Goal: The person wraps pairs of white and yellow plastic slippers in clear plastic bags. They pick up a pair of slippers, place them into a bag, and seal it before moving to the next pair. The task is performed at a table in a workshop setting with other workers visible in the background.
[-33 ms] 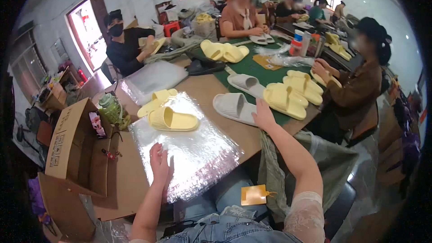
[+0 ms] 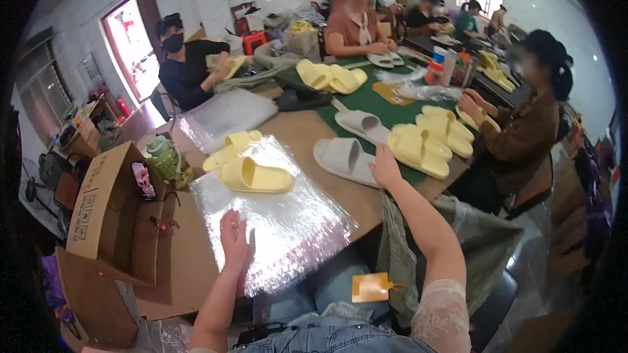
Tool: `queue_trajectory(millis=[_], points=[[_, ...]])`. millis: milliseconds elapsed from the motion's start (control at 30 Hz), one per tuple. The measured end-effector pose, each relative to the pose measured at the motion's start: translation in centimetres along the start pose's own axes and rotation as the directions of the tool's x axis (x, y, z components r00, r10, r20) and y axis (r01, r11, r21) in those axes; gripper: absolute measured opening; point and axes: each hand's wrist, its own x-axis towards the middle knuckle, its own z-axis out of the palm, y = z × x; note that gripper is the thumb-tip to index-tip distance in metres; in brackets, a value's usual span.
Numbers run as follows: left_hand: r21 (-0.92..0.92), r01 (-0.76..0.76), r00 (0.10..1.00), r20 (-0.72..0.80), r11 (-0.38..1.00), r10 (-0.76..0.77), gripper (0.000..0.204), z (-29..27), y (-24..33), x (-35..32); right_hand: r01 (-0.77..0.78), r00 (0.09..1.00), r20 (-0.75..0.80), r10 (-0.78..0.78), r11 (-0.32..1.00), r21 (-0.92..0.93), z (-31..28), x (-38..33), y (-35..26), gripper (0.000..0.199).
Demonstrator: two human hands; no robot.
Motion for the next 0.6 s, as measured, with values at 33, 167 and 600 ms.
queue_trajectory(millis=[33, 167, 600], points=[[0.027, -0.027, 1.0, 0.014, 0.999, 0.026, 0.035, 0.3, 1.0, 0.0, -0.056, 0.998, -0.006, 0.056, 0.998, -0.012, 0.8, 1.4, 1.4, 0.076], [0.032, -0.065, 0.998, 0.029, 0.997, 0.064, 0.039, -0.4, -0.4, -0.1, -0.103, 0.99, 0.092, 0.105, 0.994, -0.023, 3.4, 7.0, 1.3, 0.078], [0.068, 0.026, 0.999, 0.038, 0.997, -0.029, 0.034, -0.5, 0.8, 0.2, -0.09, 0.968, 0.22, 0.118, 0.987, -0.136, 6.0, 7.6, -6.2, 0.026]])
